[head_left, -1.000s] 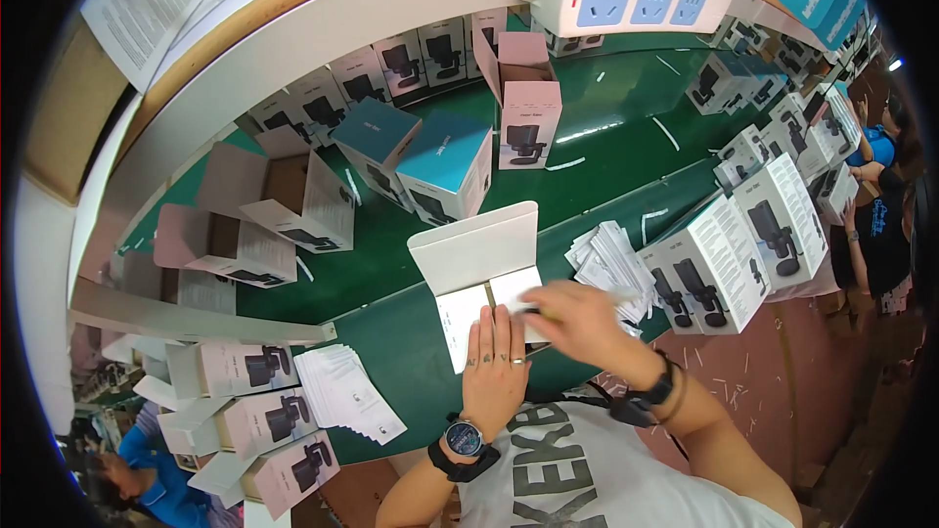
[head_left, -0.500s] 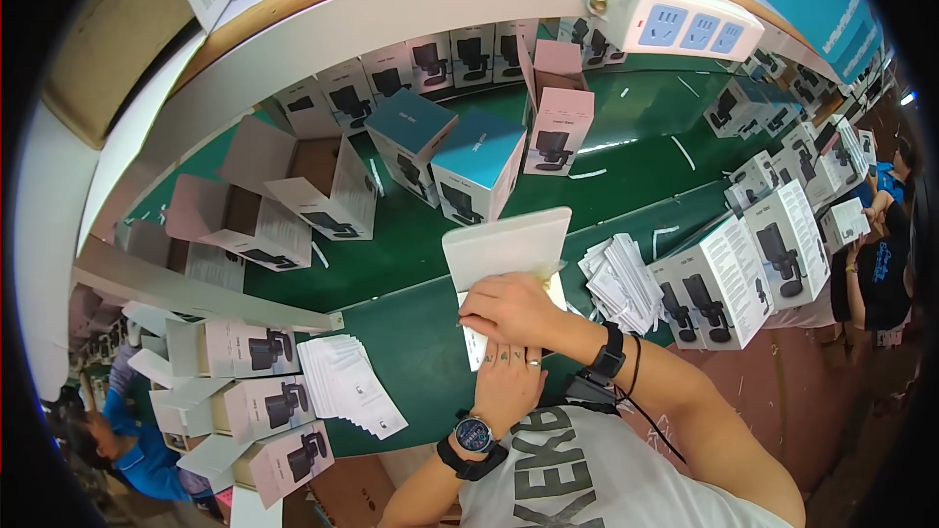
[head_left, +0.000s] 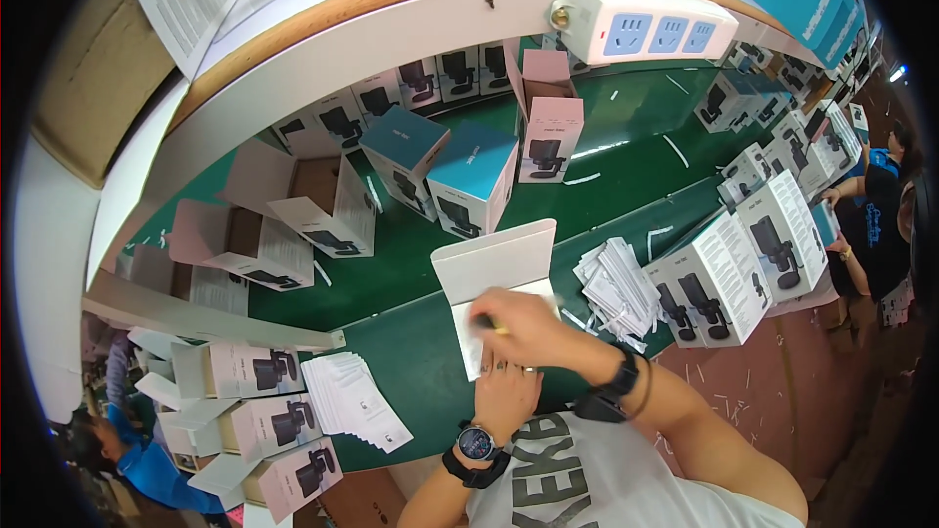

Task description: The person places a manual into a white box, tapes it shut, and slides a blue sleeve over it before placing it on a shelf. This process is then repeated for several more units.

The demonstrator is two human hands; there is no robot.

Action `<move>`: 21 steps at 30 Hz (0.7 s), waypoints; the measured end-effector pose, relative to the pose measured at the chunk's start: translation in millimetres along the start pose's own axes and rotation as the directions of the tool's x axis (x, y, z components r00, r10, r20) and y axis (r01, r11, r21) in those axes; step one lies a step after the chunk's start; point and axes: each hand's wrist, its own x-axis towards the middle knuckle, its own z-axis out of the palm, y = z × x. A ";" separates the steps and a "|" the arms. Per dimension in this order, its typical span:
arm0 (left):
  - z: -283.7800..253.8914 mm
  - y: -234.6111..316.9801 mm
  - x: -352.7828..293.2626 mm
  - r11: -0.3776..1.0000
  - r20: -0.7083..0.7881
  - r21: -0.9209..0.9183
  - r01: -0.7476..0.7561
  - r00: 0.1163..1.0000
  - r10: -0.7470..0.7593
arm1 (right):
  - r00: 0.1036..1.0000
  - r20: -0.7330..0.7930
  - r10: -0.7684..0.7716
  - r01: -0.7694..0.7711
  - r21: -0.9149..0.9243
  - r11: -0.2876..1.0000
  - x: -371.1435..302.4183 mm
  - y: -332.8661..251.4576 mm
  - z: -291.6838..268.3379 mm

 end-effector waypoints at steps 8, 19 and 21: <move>-33.6 -11.9 14.6 0.995 -0.077 -0.036 -0.092 0.993 0.089 | 0.940 -0.227 0.254 -0.318 -0.316 0.894 -52.6 36.0 -118.5; -2.5 -44.8 -19.0 0.560 -0.205 -0.824 -0.089 0.967 -0.148 | 0.907 0.159 0.391 -0.415 0.500 0.760 -86.2 16.0 -102.6; -6.8 -30.9 -19.0 0.361 -0.303 -0.919 -0.158 0.870 -0.389 | 0.934 0.114 0.337 -0.350 0.462 0.814 -101.9 15.0 -96.1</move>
